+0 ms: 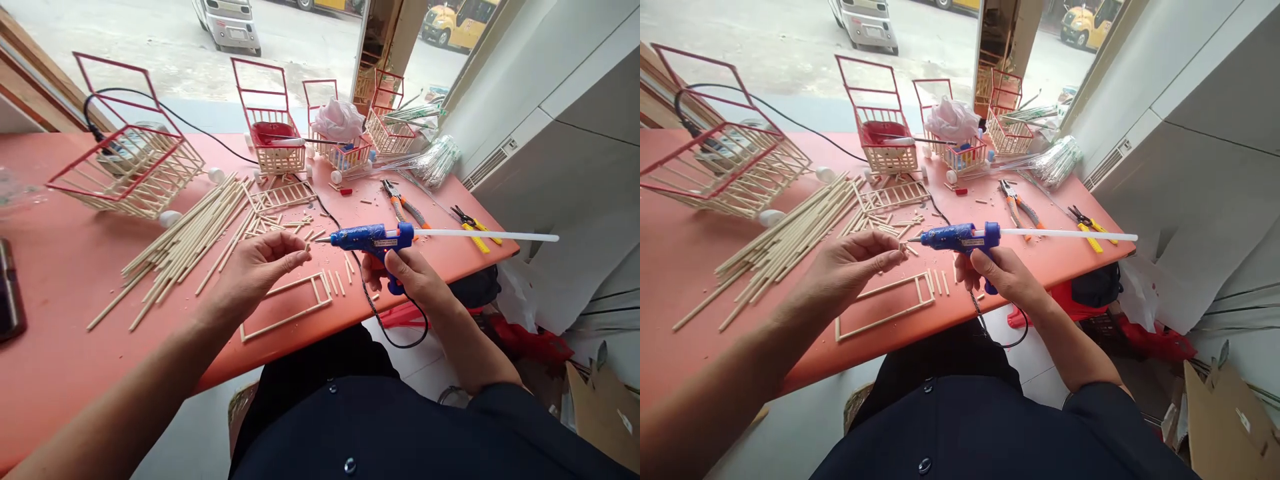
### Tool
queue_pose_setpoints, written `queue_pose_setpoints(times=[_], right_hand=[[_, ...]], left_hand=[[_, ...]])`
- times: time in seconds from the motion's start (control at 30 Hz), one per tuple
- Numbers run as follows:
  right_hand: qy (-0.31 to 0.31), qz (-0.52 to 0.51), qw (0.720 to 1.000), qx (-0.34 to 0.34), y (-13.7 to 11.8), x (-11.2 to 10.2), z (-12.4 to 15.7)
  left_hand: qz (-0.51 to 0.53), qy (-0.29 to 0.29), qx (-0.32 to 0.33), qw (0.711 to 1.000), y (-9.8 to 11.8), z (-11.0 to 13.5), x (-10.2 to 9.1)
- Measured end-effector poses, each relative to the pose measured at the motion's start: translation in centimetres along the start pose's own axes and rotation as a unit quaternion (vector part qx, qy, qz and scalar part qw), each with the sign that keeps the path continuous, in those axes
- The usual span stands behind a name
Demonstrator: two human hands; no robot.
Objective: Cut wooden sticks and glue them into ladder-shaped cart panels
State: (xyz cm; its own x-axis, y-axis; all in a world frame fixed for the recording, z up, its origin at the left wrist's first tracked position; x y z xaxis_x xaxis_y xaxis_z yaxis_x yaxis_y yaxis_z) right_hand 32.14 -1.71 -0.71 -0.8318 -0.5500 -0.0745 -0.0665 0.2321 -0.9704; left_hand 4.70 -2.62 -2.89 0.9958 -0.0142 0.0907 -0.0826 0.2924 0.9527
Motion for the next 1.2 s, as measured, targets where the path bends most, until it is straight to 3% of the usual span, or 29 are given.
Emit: queue_pose_setpoints(times=[0.5, 1.2], right_hand=[[-0.015, 0.036, 0.999, 0.006, -2.8, 1.1, -0.5], [-0.026, 0.042, 0.999, 0.020, -2.7, 1.1, -0.6]], left_hand=[[-0.029, 0.015, 0.066, 0.997, 0.2, 0.7, -0.4], [-0.060, 0.024, 0.071, 0.995, 0.5, 1.0, -0.3]])
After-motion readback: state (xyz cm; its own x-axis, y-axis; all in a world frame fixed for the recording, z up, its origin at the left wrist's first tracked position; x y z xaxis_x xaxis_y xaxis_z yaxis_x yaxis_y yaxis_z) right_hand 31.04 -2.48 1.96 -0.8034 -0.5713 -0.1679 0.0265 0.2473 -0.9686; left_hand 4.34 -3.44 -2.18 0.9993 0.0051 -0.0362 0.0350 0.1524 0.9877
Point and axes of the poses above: each hand's wrist, its own z-axis away from the middle knuckle, its own x-axis out of the palm, y = z × x, the point moved 1 cm from there along -z, towards the middle knuckle, and after that the axes turned 14 degrees about -x, right-handed, at the moved point
